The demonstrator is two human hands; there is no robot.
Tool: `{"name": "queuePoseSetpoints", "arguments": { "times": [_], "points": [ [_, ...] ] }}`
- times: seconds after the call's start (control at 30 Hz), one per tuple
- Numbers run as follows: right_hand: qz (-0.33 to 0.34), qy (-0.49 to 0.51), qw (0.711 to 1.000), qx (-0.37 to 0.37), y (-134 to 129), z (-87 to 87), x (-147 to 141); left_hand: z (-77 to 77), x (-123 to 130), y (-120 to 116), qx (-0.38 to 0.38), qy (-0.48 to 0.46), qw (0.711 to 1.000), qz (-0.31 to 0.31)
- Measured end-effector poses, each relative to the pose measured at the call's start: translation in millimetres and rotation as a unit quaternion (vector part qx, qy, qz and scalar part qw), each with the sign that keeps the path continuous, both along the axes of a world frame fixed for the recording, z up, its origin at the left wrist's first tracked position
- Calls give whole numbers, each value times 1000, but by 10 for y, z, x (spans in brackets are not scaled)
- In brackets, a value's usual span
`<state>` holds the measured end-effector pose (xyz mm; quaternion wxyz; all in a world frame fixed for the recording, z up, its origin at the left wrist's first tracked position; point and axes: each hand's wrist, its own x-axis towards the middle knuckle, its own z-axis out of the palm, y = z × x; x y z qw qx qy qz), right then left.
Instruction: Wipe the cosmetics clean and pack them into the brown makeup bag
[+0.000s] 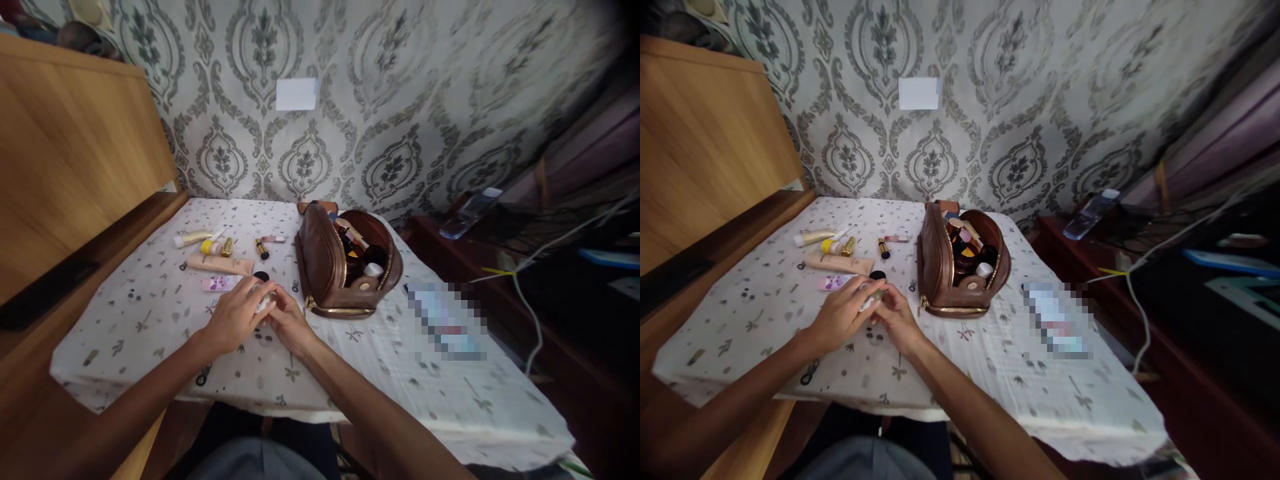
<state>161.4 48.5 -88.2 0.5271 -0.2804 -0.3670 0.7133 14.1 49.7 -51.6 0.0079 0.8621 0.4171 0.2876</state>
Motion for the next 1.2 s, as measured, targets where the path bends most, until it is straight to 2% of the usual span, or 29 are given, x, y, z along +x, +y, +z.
{"name": "queuePoseSetpoints", "arguments": {
  "times": [0.07, 0.17, 0.27, 0.33, 0.4, 0.47, 0.53, 0.6, 0.77, 0.87, 0.93, 1.07, 1.2],
  "points": [
    [3, -34, 999, 24, -9, -2, 10, 78, 47, 28, -7, 4, 1000, 18],
    [12, -59, 997, 38, -26, 13, 35, 223, 63, 110, -57, -33, 998, 23],
    [47, -32, 998, 25, -37, 53, 61, 339, 32, 217, -163, -115, 980, -12],
    [71, 4, 997, 7, -37, 83, 75, 360, 22, 271, -244, -188, 951, -42],
    [69, 42, 997, -14, -30, 108, 86, 322, 41, 291, -311, -262, 912, -54],
    [50, 69, 996, -32, -21, 128, 93, 238, 88, 281, -340, -326, 881, -53],
    [27, 79, 996, -38, -16, 148, 93, 139, 145, 256, -339, -375, 862, -45],
    [6, 70, 997, -31, -19, 169, 82, 57, 188, 233, -318, -408, 855, -44],
    [-89, -19, 996, 24, -41, 182, 19, -20, 193, 201, -267, -401, 876, -34],
    [-169, -103, 978, 72, -65, 152, -8, -30, 178, 188, -225, -367, 901, -54],
    [-197, -152, 964, 98, -89, 138, -10, -41, 178, 184, -209, -338, 915, -67],
    [-198, -212, 950, 112, -136, 166, 18, -92, 177, 198, -212, -300, 929, -45],
    [-160, -181, 964, 114, -148, 207, 61, -175, 119, 236, -185, -271, 944, -25]
  ]
}}
